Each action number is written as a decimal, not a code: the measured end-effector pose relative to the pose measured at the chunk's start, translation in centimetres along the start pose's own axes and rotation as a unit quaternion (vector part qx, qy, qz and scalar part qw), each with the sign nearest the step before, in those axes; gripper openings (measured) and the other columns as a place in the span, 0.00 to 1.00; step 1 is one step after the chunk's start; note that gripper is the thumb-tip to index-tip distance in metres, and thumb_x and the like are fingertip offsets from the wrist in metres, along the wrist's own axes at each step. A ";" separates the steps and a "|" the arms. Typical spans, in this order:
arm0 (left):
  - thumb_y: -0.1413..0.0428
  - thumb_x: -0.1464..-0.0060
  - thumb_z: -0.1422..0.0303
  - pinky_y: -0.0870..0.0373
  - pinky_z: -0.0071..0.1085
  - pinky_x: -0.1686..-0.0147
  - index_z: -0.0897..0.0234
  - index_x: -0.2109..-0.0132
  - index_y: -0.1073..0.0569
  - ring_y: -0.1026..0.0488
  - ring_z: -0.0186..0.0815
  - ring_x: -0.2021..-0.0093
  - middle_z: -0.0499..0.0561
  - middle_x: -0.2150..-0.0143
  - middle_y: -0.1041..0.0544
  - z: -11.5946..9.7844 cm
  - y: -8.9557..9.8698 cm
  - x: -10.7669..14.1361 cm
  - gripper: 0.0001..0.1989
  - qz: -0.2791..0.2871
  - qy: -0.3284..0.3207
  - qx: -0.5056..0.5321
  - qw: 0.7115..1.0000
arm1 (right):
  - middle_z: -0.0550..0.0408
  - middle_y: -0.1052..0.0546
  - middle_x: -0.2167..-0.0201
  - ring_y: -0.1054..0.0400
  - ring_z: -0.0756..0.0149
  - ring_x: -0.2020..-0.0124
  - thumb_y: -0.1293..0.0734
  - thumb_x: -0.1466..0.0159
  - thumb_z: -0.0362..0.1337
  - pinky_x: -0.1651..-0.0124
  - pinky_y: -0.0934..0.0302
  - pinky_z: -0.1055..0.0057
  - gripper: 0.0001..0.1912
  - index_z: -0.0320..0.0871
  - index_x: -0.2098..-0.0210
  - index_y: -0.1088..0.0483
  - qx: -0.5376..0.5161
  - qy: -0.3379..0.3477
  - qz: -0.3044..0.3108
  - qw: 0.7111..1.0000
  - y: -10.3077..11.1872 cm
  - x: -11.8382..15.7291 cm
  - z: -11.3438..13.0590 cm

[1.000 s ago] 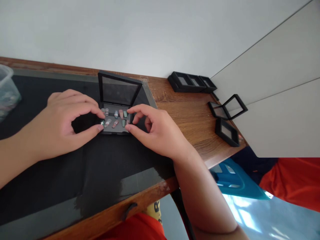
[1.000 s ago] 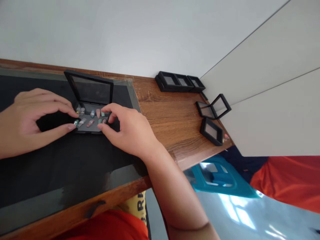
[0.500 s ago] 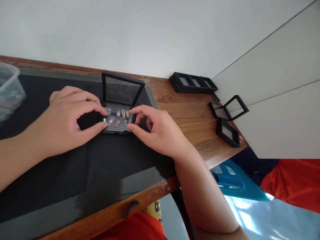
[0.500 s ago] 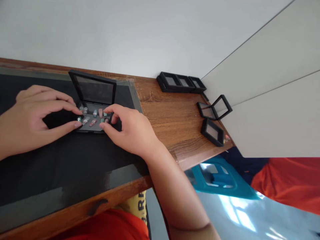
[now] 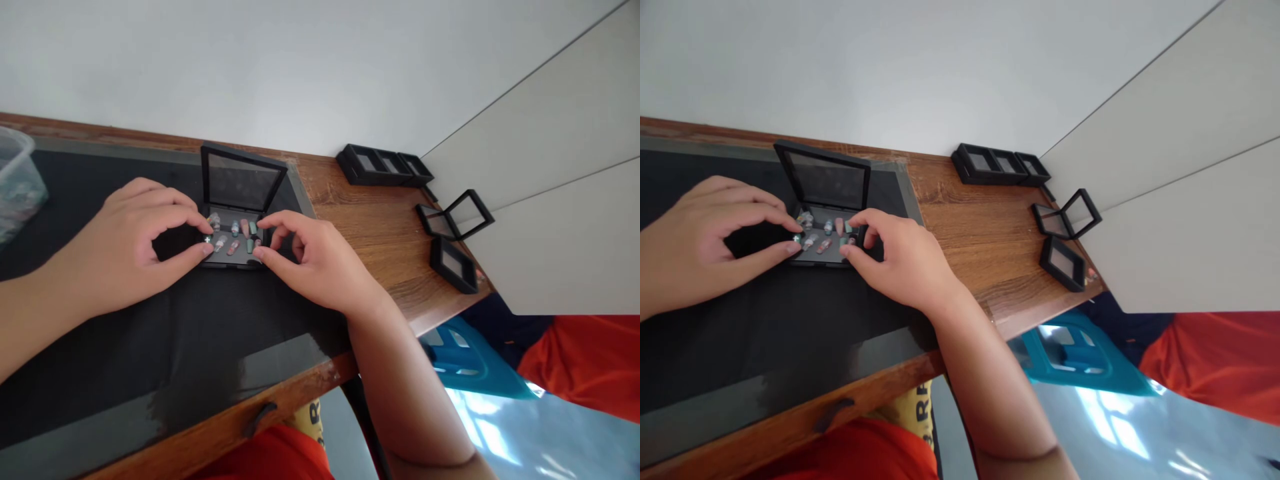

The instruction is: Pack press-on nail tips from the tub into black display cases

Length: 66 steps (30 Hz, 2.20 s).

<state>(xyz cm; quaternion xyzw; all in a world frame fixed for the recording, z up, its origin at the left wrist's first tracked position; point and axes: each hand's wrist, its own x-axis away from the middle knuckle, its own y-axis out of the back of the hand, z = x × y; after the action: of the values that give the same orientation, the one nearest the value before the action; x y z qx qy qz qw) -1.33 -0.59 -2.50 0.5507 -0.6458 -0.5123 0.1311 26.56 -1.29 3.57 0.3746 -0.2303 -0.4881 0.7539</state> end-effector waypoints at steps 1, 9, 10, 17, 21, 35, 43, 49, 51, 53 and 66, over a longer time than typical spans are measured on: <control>0.49 0.33 0.47 0.32 0.52 0.40 0.48 0.55 0.19 0.23 0.51 0.48 0.48 0.54 0.15 0.0 0.0 0.0 0.19 0.002 -0.001 0.003 1.000 | 0.57 0.17 0.61 0.32 0.68 0.66 0.25 0.29 0.41 0.63 0.46 0.69 0.15 0.46 0.45 0.20 0.001 0.001 0.002 1.000 0.0 0.0 0.0; 0.46 0.34 0.48 0.31 0.55 0.39 0.50 0.54 0.21 0.23 0.52 0.47 0.50 0.54 0.15 -0.5 0.5 -0.1 0.16 -0.010 0.015 0.001 1.000 | 0.58 0.18 0.61 0.32 0.69 0.66 0.25 0.29 0.41 0.62 0.47 0.69 0.15 0.45 0.45 0.20 0.005 -0.002 0.006 1.000 0.1 0.0 0.0; 0.47 0.34 0.46 0.31 0.56 0.39 0.50 0.54 0.21 0.23 0.53 0.47 0.50 0.53 0.15 -0.5 0.5 -0.1 0.17 -0.012 0.025 -0.008 1.000 | 0.58 0.18 0.61 0.32 0.69 0.66 0.26 0.29 0.41 0.62 0.47 0.69 0.15 0.45 0.45 0.21 0.006 -0.001 0.008 1.000 0.1 0.0 0.0; 0.53 0.32 0.44 0.33 0.61 0.34 0.49 0.53 0.23 0.23 0.56 0.42 0.52 0.50 0.16 -0.4 0.3 -0.1 0.20 0.007 0.033 -0.035 0.999 | 0.57 0.18 0.60 0.32 0.68 0.65 0.26 0.29 0.41 0.62 0.47 0.69 0.16 0.45 0.44 0.21 0.007 -0.006 0.024 1.000 0.1 0.1 0.2; 0.53 0.31 0.45 0.33 0.60 0.33 0.50 0.51 0.22 0.24 0.57 0.39 0.53 0.48 0.16 -0.2 0.0 0.2 0.21 0.006 0.021 -0.047 0.999 | 0.57 0.18 0.60 0.33 0.68 0.66 0.26 0.29 0.41 0.62 0.47 0.69 0.15 0.46 0.44 0.21 0.007 -0.004 0.022 1.000 0.1 0.2 0.2; 0.48 0.34 0.50 0.29 0.58 0.40 0.49 0.63 0.20 0.21 0.53 0.46 0.49 0.54 0.14 -0.3 0.3 -0.1 0.17 -0.016 -0.011 -0.002 1.000 | 0.58 0.18 0.62 0.32 0.69 0.66 0.25 0.29 0.41 0.62 0.47 0.69 0.15 0.46 0.45 0.20 0.015 -0.005 0.019 1.000 0.1 0.1 0.2; 0.49 0.30 0.51 0.30 0.55 0.34 0.47 0.55 0.16 0.21 0.51 0.42 0.48 0.48 0.14 -0.3 0.3 -0.1 0.18 -0.001 -0.024 0.018 1.000 | 0.58 0.18 0.62 0.32 0.70 0.67 0.25 0.29 0.40 0.62 0.47 0.69 0.15 0.45 0.45 0.20 0.021 -0.011 0.025 0.999 0.2 0.1 0.2; 0.51 0.27 0.50 0.33 0.58 0.34 0.50 0.51 0.14 0.22 0.54 0.39 0.51 0.45 0.14 -0.2 0.3 0.1 0.22 0.000 -0.027 0.003 1.000 | 0.59 0.18 0.62 0.32 0.70 0.67 0.25 0.29 0.41 0.62 0.47 0.69 0.15 0.45 0.44 0.20 0.024 -0.015 0.031 0.999 0.1 0.1 0.2; 0.54 0.26 0.49 0.36 0.59 0.30 0.47 0.50 0.13 0.25 0.56 0.35 0.49 0.40 0.14 -0.2 0.1 0.2 0.24 0.004 -0.011 0.002 1.000 | 0.58 0.17 0.62 0.32 0.70 0.67 0.26 0.28 0.41 0.62 0.47 0.69 0.15 0.44 0.44 0.20 0.026 -0.013 0.033 0.999 0.1 0.1 0.2; 0.57 0.25 0.49 0.40 0.59 0.27 0.43 0.48 0.14 0.29 0.56 0.30 0.44 0.36 0.16 -0.2 0.0 0.3 0.26 0.010 0.005 0.002 1.000 | 0.58 0.17 0.62 0.32 0.69 0.67 0.26 0.28 0.41 0.62 0.47 0.69 0.15 0.44 0.44 0.20 0.030 -0.012 0.035 0.999 0.1 0.1 0.2; 0.57 0.27 0.45 0.37 0.59 0.31 0.45 0.46 0.15 0.26 0.55 0.36 0.46 0.44 0.14 -0.3 0.1 0.0 0.27 0.035 0.015 0.008 0.999 | 0.58 0.17 0.61 0.31 0.69 0.66 0.25 0.28 0.41 0.61 0.46 0.69 0.15 0.45 0.43 0.20 0.041 -0.013 0.041 0.998 0.2 0.2 0.3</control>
<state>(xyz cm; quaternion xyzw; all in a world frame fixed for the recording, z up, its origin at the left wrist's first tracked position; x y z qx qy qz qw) -1.20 -0.76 -2.26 0.5365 -0.6669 -0.4936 0.1541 26.55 -1.49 3.94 0.3891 -0.2751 -0.4517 0.7543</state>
